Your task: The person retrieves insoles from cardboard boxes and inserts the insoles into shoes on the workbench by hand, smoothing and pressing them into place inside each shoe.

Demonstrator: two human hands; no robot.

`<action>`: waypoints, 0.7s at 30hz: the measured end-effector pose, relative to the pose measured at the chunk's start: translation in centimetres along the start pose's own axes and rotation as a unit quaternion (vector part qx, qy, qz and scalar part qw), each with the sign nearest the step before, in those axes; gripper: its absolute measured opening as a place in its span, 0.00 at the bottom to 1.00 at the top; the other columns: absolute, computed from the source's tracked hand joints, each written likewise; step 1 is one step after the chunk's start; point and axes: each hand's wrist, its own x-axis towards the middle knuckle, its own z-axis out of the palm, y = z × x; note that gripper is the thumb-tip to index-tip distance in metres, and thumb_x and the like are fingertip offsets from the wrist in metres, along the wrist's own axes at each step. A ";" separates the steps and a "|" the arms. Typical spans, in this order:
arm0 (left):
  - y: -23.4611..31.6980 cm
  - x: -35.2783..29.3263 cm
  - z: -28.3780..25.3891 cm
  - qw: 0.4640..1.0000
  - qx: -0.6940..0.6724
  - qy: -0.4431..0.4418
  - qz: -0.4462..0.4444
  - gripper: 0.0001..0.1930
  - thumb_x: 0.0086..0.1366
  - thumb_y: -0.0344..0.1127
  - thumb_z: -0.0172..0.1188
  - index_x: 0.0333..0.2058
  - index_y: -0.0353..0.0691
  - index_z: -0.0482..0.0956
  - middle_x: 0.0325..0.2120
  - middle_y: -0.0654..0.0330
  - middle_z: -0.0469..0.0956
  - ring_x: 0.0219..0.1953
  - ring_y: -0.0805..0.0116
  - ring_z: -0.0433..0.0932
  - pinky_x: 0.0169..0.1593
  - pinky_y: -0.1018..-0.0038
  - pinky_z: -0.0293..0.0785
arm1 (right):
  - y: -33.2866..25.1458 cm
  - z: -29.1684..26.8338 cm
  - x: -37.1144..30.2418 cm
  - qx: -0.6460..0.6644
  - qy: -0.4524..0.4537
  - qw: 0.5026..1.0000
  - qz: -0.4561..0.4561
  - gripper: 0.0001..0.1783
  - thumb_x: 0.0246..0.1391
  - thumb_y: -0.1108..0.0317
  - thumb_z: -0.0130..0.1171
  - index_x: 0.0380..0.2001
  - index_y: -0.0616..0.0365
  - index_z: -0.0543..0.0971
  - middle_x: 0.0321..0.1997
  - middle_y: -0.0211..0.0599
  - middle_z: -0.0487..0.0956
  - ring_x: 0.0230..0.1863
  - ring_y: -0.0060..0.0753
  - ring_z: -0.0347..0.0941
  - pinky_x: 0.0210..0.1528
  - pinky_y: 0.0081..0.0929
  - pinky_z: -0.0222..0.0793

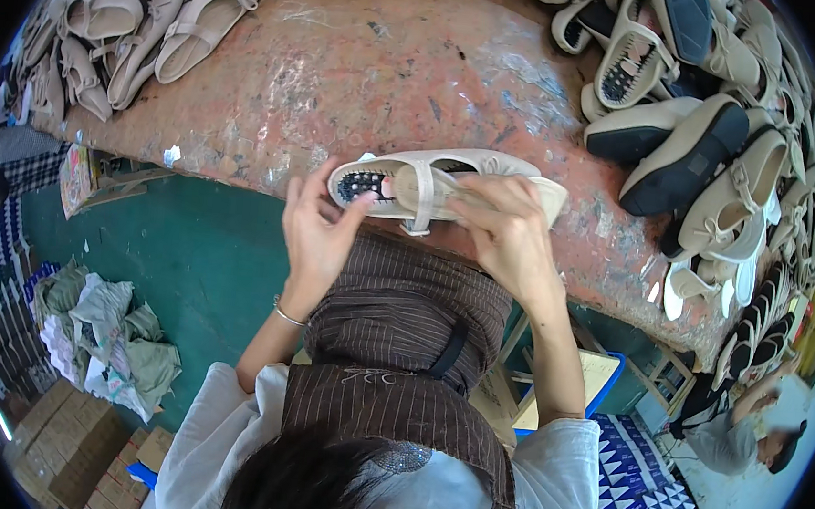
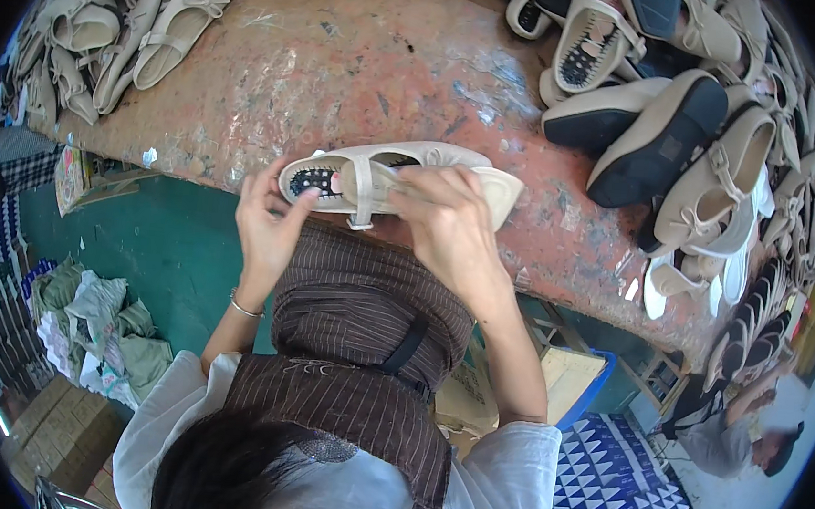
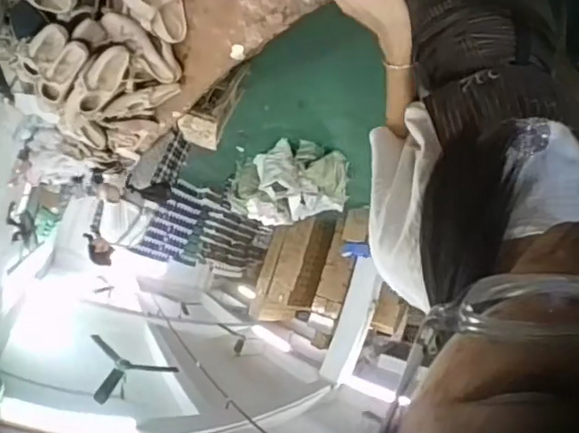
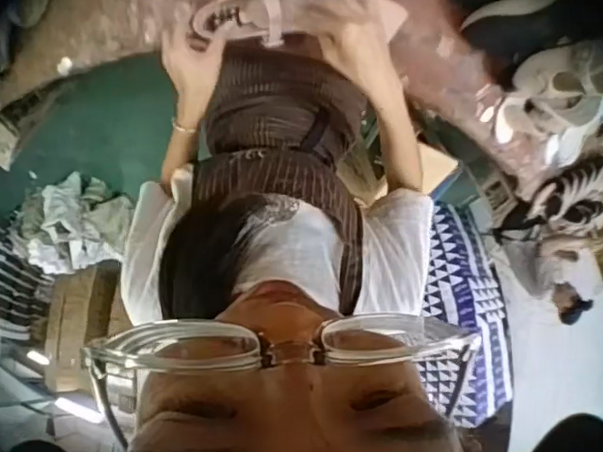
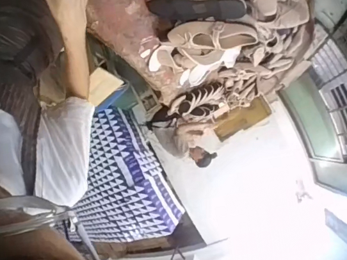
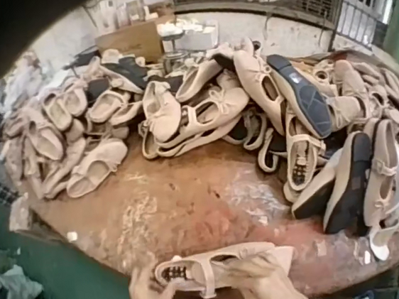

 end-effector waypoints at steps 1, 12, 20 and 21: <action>-0.2 0.0 0.4 0.998 -0.016 0.013 0.056 0.34 0.50 0.37 0.78 0.55 0.33 0.76 0.33 0.60 0.67 0.29 0.75 0.73 0.29 0.76 0.76 | 0.0 0.8 0.5 0.018 -0.026 0.999 -0.005 0.15 0.41 0.79 0.66 0.36 0.57 0.87 0.49 0.43 0.82 0.52 0.46 0.77 0.58 0.39 0.67; -3.3 2.7 1.2 0.973 -0.201 -0.034 0.108 0.37 0.44 0.30 0.80 0.54 0.31 0.76 0.39 0.62 0.68 0.32 0.77 0.76 0.35 0.81 0.83 | 0.4 3.9 3.0 0.137 -0.035 0.985 0.095 0.13 0.46 0.81 0.63 0.37 0.59 0.86 0.46 0.41 0.83 0.46 0.44 0.80 0.45 0.33 0.76; -3.9 2.9 1.2 0.974 -0.202 -0.039 0.098 0.35 0.44 0.29 0.80 0.52 0.29 0.77 0.37 0.62 0.69 0.32 0.78 0.77 0.34 0.82 0.82 | 0.0 5.3 4.0 0.140 -0.039 0.988 0.042 0.18 0.44 0.85 0.58 0.38 0.59 0.86 0.43 0.41 0.83 0.42 0.46 0.80 0.42 0.33 0.77; -3.9 3.0 1.3 0.974 -0.203 -0.036 0.097 0.35 0.44 0.29 0.80 0.52 0.29 0.77 0.37 0.62 0.69 0.32 0.78 0.77 0.34 0.82 0.82 | 0.0 5.4 4.1 0.141 -0.042 0.988 0.037 0.18 0.44 0.85 0.58 0.38 0.59 0.86 0.43 0.41 0.83 0.42 0.46 0.80 0.42 0.33 0.77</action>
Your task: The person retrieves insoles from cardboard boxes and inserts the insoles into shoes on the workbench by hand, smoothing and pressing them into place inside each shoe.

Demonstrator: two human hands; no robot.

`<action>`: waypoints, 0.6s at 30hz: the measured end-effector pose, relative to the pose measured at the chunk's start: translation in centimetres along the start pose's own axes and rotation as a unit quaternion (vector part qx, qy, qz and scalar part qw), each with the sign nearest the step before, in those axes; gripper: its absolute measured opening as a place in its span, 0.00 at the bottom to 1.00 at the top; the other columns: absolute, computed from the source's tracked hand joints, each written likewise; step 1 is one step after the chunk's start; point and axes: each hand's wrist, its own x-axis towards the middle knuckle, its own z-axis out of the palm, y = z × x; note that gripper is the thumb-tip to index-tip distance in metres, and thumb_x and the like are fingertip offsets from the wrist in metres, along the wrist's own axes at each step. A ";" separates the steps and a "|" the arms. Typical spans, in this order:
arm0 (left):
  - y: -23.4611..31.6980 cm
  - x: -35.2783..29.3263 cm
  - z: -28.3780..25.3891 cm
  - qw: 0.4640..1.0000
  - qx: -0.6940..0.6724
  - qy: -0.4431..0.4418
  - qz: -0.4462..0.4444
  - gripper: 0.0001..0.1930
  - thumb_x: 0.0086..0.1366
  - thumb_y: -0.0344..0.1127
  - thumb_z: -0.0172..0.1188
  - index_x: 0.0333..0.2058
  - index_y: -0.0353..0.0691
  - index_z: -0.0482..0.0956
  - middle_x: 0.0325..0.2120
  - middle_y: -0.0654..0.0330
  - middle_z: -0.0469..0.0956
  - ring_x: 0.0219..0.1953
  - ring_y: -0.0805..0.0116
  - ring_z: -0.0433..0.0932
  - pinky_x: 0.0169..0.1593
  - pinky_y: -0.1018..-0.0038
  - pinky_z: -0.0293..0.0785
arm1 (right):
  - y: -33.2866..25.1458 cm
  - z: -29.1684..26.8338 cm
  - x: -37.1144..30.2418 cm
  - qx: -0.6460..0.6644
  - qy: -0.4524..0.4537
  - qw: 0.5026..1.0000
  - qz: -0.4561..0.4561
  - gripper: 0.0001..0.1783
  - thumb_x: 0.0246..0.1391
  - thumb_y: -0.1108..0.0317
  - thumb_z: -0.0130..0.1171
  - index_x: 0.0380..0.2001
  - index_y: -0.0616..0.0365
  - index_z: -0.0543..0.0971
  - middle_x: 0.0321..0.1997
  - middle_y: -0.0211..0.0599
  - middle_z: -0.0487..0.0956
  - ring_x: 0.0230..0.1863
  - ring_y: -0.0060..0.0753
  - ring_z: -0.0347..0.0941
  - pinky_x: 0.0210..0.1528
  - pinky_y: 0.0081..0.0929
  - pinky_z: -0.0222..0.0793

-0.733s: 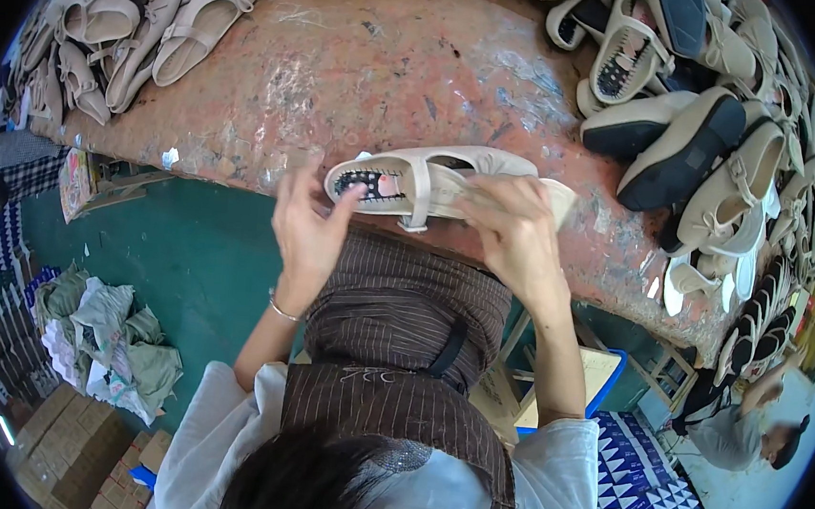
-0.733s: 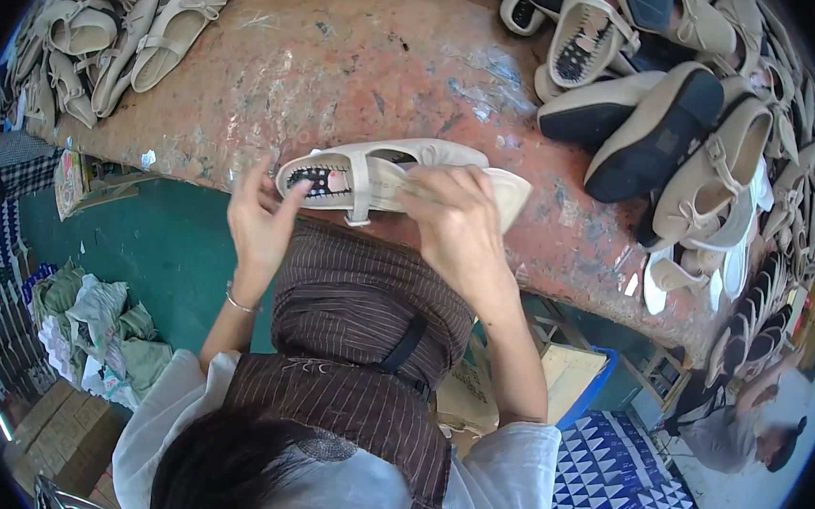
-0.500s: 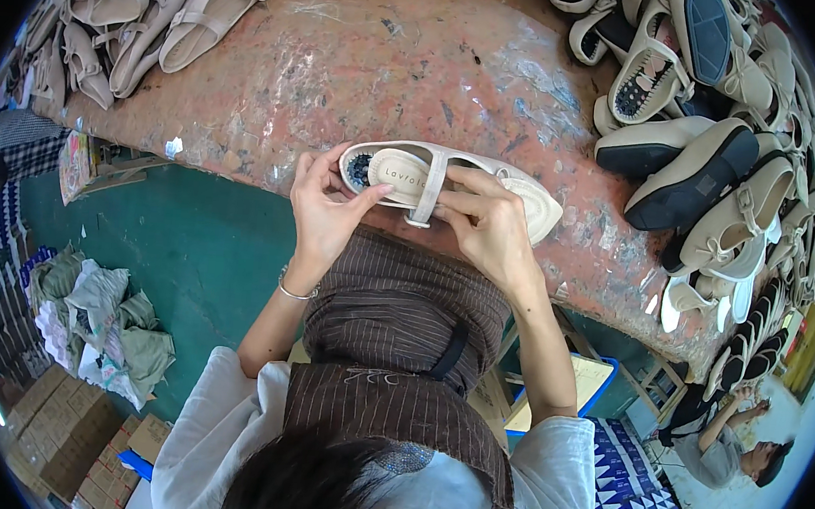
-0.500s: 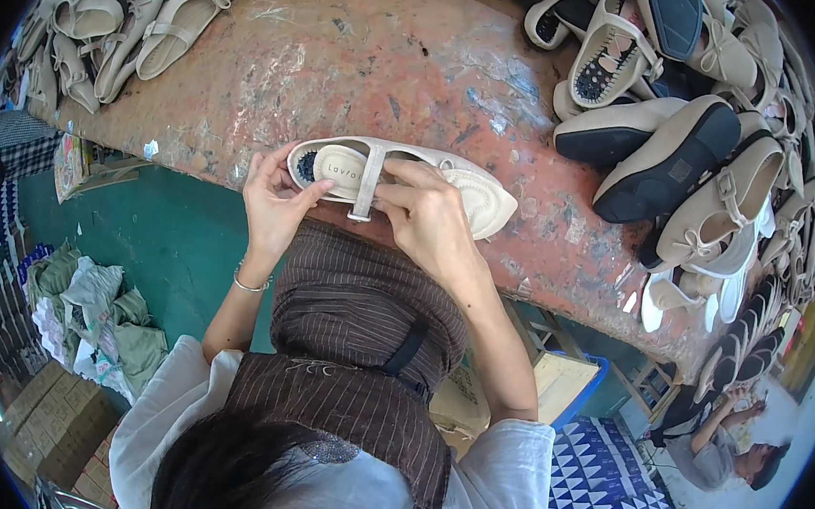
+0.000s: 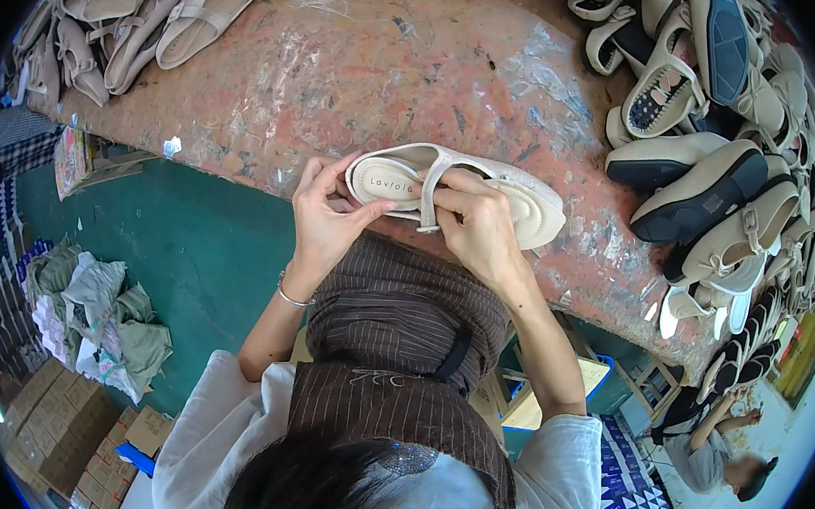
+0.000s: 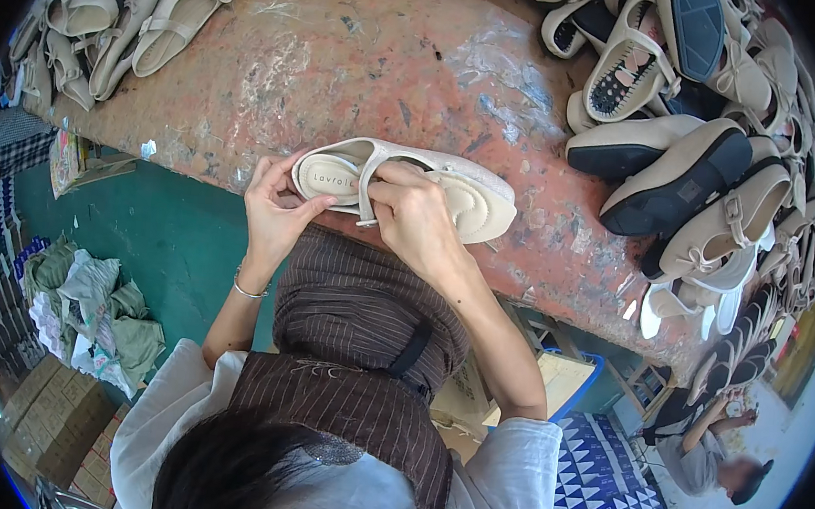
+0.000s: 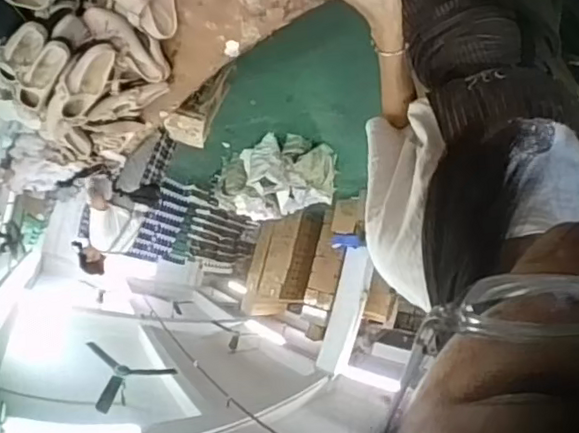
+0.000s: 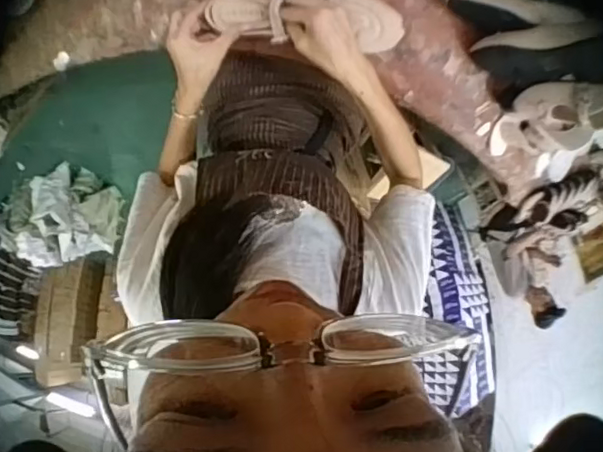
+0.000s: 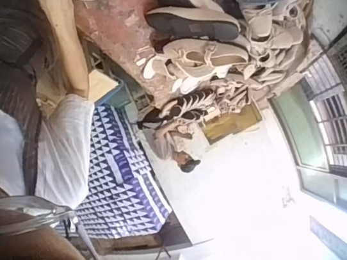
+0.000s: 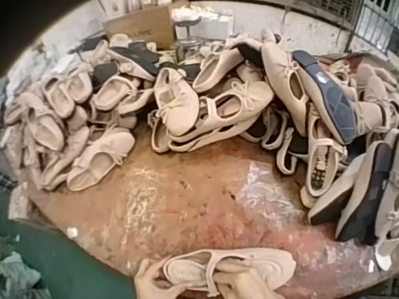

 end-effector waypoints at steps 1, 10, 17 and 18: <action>0.0 0.0 0.1 1.000 0.005 0.009 0.010 0.33 0.44 0.29 0.80 0.51 0.28 0.77 0.36 0.63 0.70 0.32 0.78 0.77 0.32 0.82 0.81 | 0.0 0.2 0.1 -0.004 -0.010 1.000 0.021 0.18 0.44 0.85 0.58 0.38 0.59 0.86 0.43 0.41 0.83 0.42 0.46 0.80 0.43 0.34 0.76; 0.1 1.1 1.1 0.993 -0.074 0.050 -0.078 0.14 0.54 0.24 0.73 0.38 0.28 0.80 0.29 0.64 0.74 0.22 0.82 0.74 0.21 0.84 0.70 | 0.7 1.3 -0.1 -0.069 -0.032 0.997 0.001 0.19 0.42 0.86 0.58 0.39 0.60 0.86 0.48 0.41 0.81 0.48 0.46 0.78 0.51 0.38 0.74; -0.3 2.0 0.9 0.996 -0.042 0.056 -0.059 0.05 0.64 0.27 0.64 0.33 0.31 0.80 0.20 0.66 0.77 0.15 0.84 0.71 0.13 0.84 0.64 | 0.3 1.0 0.5 -0.123 -0.090 0.968 -0.201 0.19 0.46 0.78 0.57 0.44 0.64 0.83 0.57 0.47 0.76 0.62 0.48 0.70 0.64 0.38 0.67; -0.4 2.0 0.8 0.996 -0.043 0.053 -0.059 0.05 0.64 0.27 0.64 0.33 0.31 0.80 0.20 0.66 0.77 0.15 0.84 0.71 0.13 0.84 0.64 | 0.2 0.9 0.8 -0.128 -0.198 0.960 -0.149 0.24 0.50 0.75 0.54 0.53 0.60 0.79 0.65 0.46 0.71 0.68 0.44 0.64 0.69 0.38 0.63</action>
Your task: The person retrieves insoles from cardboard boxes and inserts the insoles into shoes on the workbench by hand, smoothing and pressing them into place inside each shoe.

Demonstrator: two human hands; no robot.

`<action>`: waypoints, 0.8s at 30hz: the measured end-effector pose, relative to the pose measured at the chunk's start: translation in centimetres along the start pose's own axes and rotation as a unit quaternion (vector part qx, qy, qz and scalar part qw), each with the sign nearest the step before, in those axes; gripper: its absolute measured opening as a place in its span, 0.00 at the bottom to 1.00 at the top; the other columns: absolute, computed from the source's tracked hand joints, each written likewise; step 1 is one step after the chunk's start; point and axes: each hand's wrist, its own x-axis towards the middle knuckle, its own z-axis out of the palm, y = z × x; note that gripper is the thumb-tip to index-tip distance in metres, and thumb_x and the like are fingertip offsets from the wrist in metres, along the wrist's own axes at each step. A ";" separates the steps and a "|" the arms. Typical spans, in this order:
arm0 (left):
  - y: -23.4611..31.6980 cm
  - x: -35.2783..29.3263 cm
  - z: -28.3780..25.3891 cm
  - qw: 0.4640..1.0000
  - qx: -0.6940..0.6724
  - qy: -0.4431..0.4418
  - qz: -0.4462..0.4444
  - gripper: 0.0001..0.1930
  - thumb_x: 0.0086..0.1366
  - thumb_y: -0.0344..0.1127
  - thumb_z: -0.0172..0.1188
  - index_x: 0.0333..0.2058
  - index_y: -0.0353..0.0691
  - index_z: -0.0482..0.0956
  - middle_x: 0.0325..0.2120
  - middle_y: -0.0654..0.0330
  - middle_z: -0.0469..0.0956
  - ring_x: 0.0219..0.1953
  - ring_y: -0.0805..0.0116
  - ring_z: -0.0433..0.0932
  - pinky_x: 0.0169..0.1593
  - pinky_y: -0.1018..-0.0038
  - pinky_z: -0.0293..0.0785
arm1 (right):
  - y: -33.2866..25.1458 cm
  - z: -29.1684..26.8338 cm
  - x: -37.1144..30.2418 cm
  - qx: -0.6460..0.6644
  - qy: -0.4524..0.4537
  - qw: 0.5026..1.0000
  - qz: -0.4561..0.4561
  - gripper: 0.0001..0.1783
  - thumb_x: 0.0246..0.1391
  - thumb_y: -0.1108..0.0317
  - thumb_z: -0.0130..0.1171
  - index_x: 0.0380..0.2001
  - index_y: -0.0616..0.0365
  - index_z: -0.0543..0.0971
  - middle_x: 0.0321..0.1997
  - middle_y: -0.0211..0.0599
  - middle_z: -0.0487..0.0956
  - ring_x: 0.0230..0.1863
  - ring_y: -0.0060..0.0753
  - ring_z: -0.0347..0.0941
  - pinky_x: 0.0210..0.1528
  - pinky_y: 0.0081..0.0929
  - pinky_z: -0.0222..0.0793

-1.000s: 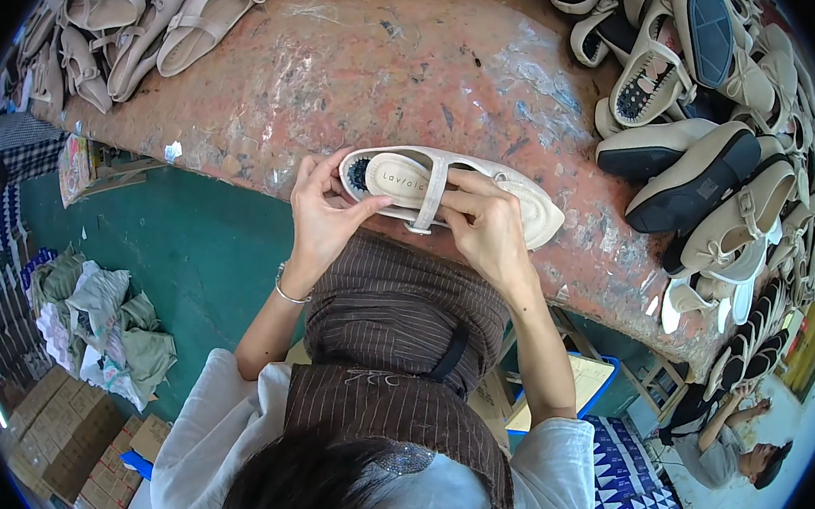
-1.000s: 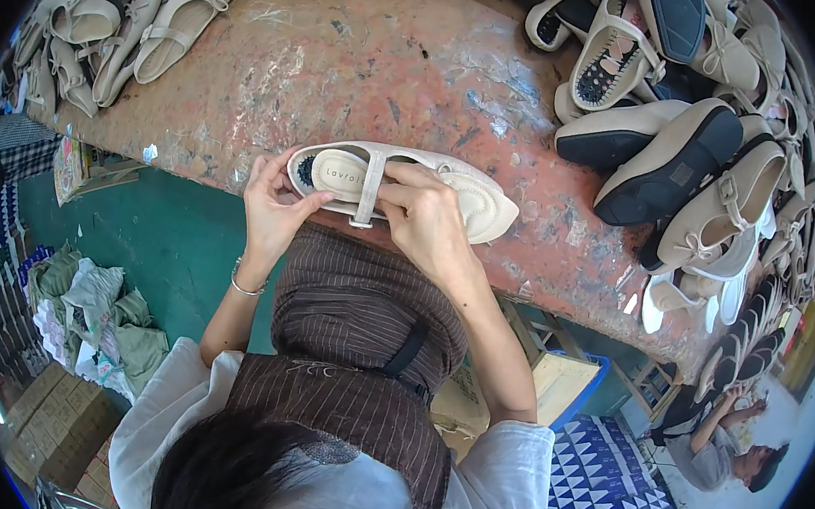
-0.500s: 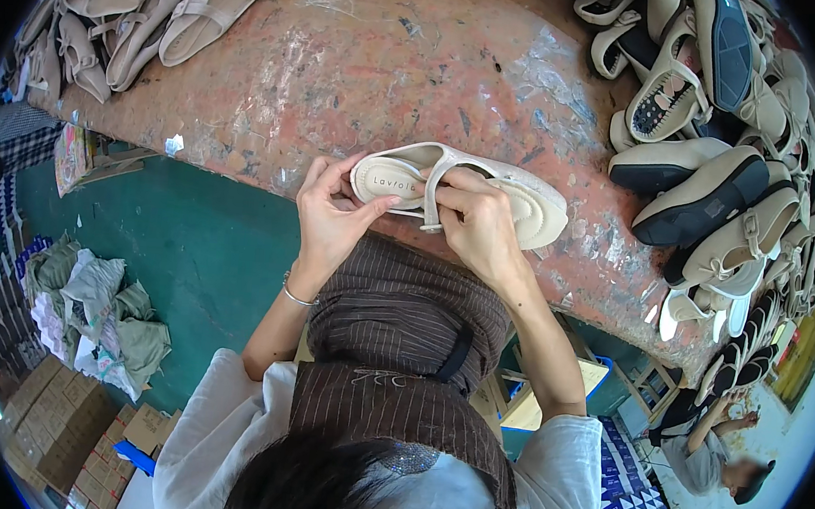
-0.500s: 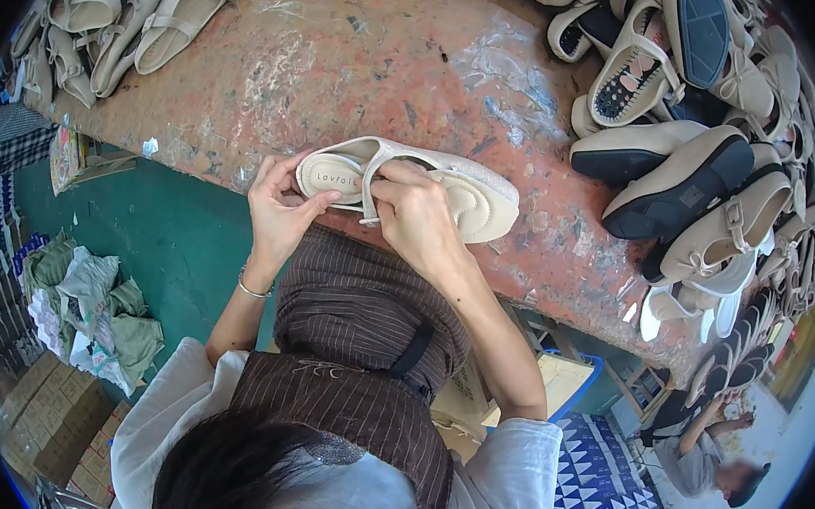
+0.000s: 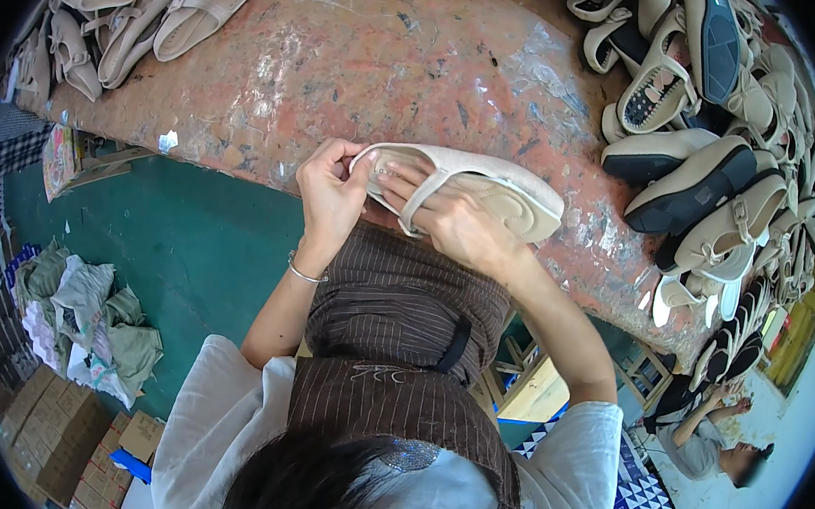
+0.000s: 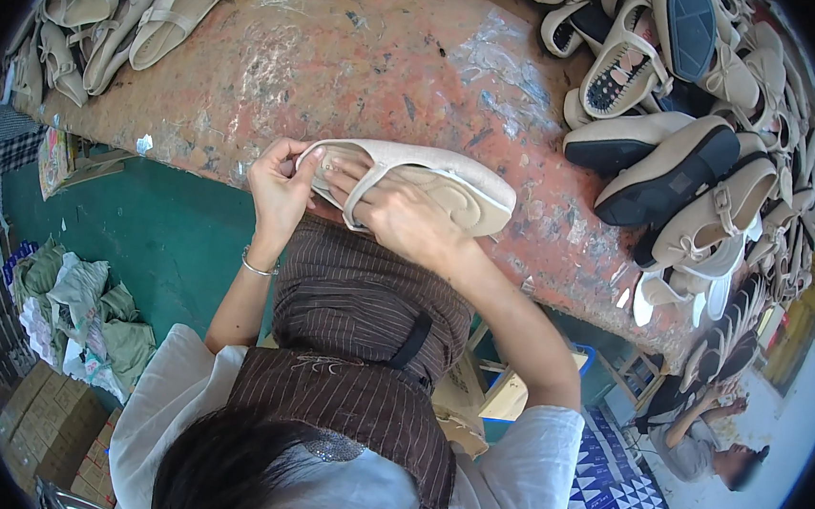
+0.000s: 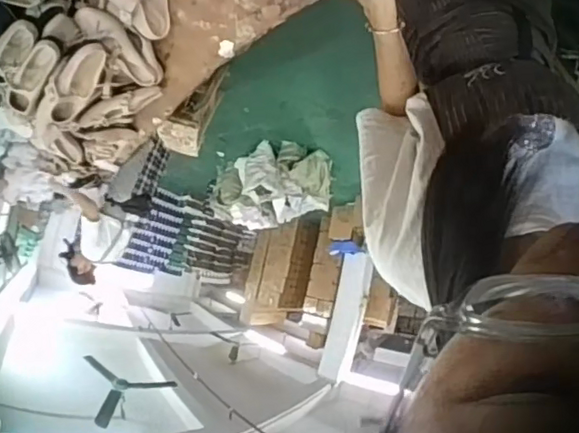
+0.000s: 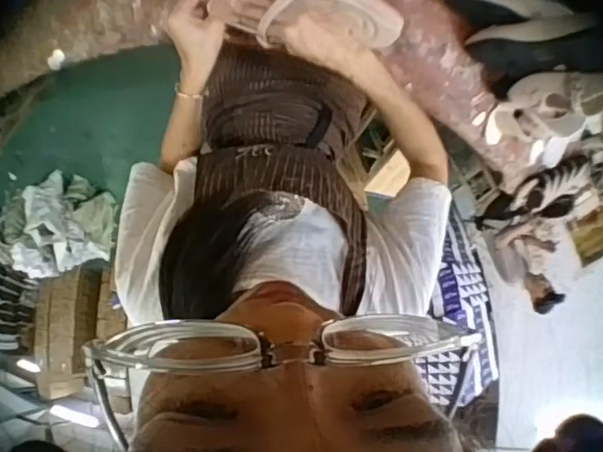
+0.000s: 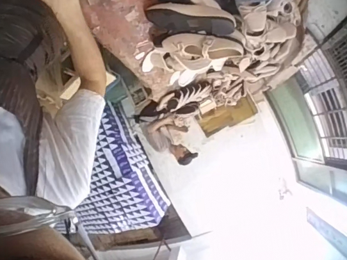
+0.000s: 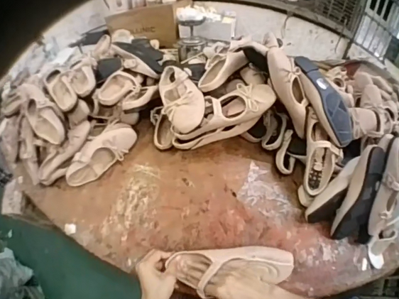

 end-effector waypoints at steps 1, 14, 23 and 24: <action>0.0 0.1 0.0 1.000 0.021 0.007 0.010 0.03 0.62 0.25 0.64 0.31 0.30 0.80 0.21 0.64 0.77 0.16 0.83 0.71 0.15 0.81 0.63 | 0.0 -0.2 0.2 -0.006 0.010 1.000 -0.017 0.24 0.52 0.74 0.52 0.54 0.60 0.78 0.65 0.45 0.71 0.68 0.42 0.65 0.69 0.38 0.63; 2.3 -1.1 -0.7 0.986 0.142 -0.078 -0.022 0.08 0.63 0.27 0.61 0.25 0.34 0.73 0.14 0.57 0.75 0.16 0.69 0.77 0.19 0.70 0.67 | -3.0 -0.3 -3.4 -0.102 0.069 0.957 0.263 0.12 0.39 0.76 0.57 0.30 0.63 0.85 0.42 0.43 0.84 0.54 0.44 0.77 0.73 0.45 0.52; 3.7 -11.6 2.8 0.875 0.300 -0.154 0.348 0.12 0.55 0.35 0.67 0.36 0.38 0.76 0.39 0.55 0.76 0.48 0.49 0.74 0.50 0.55 0.72 | -2.6 -6.5 -2.2 0.116 0.426 0.824 0.355 0.38 0.45 0.68 0.69 0.59 0.67 0.66 0.42 0.58 0.78 0.43 0.59 0.77 0.43 0.44 0.74; 3.5 -12.0 3.2 0.852 0.324 -0.194 0.362 0.18 0.55 0.36 0.67 0.42 0.38 0.75 0.45 0.52 0.74 0.54 0.47 0.71 0.58 0.49 0.64 | -3.8 -5.8 -2.8 0.005 0.362 0.870 0.335 0.23 0.43 0.75 0.66 0.44 0.67 0.73 0.47 0.60 0.76 0.43 0.62 0.77 0.41 0.46 0.75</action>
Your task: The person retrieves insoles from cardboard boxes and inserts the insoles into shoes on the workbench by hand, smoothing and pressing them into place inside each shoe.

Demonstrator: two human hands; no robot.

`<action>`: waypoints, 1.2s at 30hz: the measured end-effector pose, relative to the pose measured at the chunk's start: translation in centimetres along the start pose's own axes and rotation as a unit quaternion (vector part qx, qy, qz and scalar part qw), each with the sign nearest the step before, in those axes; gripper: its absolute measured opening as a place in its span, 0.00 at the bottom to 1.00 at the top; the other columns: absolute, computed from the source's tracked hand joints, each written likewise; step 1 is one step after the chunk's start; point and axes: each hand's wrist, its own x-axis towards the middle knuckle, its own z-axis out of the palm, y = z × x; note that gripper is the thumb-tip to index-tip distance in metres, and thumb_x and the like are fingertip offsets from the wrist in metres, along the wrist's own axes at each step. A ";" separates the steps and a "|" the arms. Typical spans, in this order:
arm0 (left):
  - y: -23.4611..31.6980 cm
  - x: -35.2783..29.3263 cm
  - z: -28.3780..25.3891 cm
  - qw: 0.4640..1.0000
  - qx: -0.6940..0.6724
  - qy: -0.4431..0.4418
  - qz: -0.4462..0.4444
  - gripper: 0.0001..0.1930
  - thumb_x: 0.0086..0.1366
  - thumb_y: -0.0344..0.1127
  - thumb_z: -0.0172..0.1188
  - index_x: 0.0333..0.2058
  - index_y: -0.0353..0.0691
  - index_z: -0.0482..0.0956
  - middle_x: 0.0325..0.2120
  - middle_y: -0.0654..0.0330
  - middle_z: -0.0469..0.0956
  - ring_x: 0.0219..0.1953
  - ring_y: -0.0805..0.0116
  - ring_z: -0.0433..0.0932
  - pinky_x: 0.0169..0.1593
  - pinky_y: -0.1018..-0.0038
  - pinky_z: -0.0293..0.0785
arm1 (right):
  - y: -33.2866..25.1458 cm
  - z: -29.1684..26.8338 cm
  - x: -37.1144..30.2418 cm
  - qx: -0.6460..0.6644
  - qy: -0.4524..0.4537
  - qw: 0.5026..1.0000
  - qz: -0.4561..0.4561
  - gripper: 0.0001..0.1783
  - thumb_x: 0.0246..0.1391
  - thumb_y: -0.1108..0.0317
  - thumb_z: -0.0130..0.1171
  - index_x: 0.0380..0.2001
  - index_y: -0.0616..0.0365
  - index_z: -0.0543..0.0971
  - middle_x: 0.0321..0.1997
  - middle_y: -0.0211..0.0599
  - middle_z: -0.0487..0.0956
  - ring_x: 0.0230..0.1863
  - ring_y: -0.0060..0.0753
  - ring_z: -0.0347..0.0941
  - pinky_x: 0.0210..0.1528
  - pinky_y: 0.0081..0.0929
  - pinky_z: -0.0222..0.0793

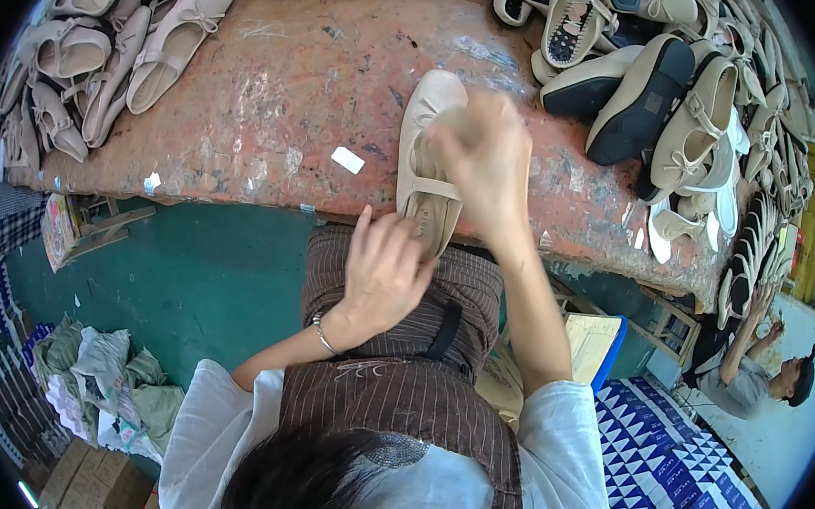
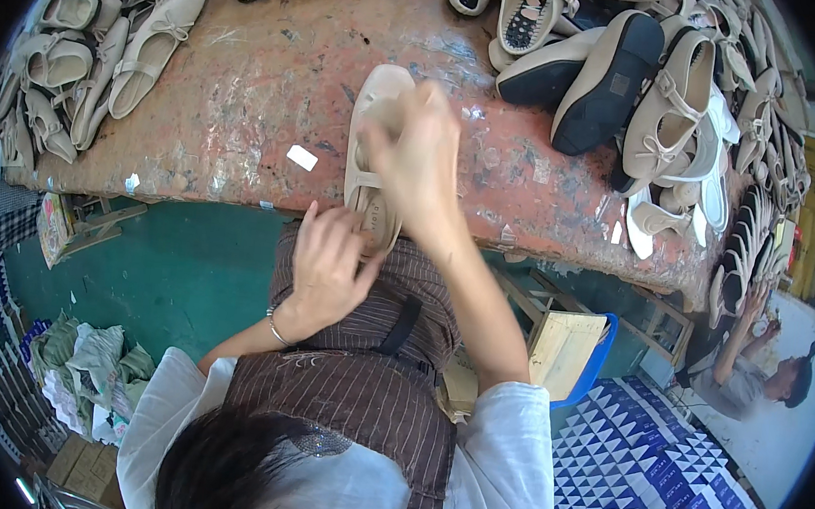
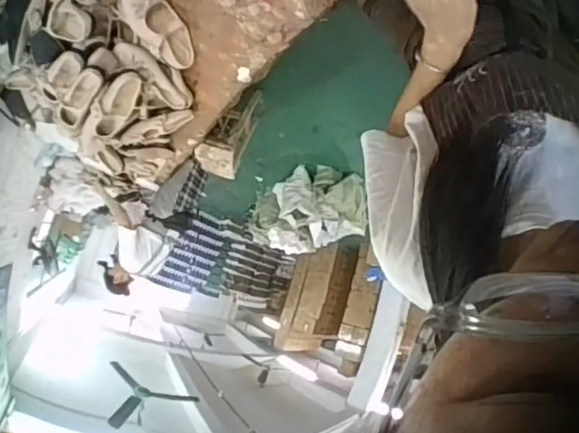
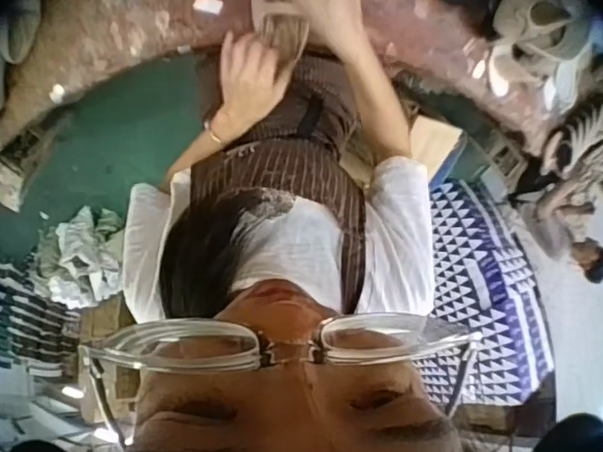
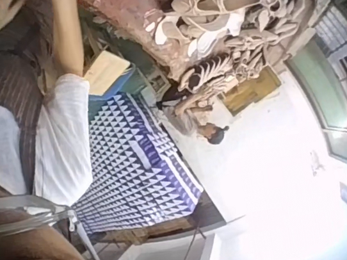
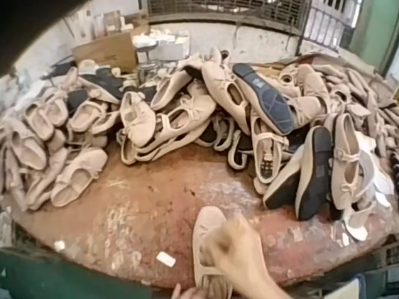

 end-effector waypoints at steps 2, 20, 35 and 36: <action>0.0 0.1 1.1 0.993 0.012 -0.118 0.030 0.33 0.57 0.40 0.64 0.59 0.32 0.68 0.61 0.49 0.65 0.67 0.51 0.58 0.69 0.36 0.42 | -0.8 0.4 -4.6 0.019 -0.045 0.999 -0.004 0.13 0.43 0.80 0.61 0.36 0.67 0.73 0.54 0.61 0.72 0.50 0.65 0.75 0.43 0.46 0.76; -0.4 1.4 3.1 0.989 0.047 -0.139 -0.005 0.24 0.57 0.32 0.58 0.51 0.24 0.74 0.51 0.42 0.73 0.61 0.48 0.67 0.64 0.47 0.62 | 2.7 3.7 -4.9 -0.207 -0.084 0.972 -0.074 0.26 0.45 0.75 0.57 0.52 0.59 0.79 0.59 0.60 0.72 0.66 0.54 0.65 0.72 0.60 0.43; -1.1 1.0 4.0 0.995 0.004 -0.097 -0.007 0.28 0.59 0.36 0.57 0.57 0.30 0.72 0.57 0.42 0.69 0.64 0.42 0.61 0.65 0.44 0.57 | 3.2 6.6 -6.8 -0.324 -0.049 0.943 -0.061 0.35 0.53 0.70 0.51 0.65 0.70 0.62 0.65 0.63 0.66 0.69 0.56 0.61 0.70 0.72 0.35; -1.1 1.1 4.1 0.991 0.022 -0.133 0.009 0.28 0.58 0.35 0.58 0.57 0.29 0.72 0.56 0.42 0.69 0.64 0.43 0.62 0.64 0.45 0.59 | 3.3 6.6 -5.7 -0.308 -0.048 0.949 -0.053 0.31 0.52 0.71 0.51 0.60 0.70 0.66 0.61 0.61 0.69 0.66 0.55 0.65 0.70 0.71 0.36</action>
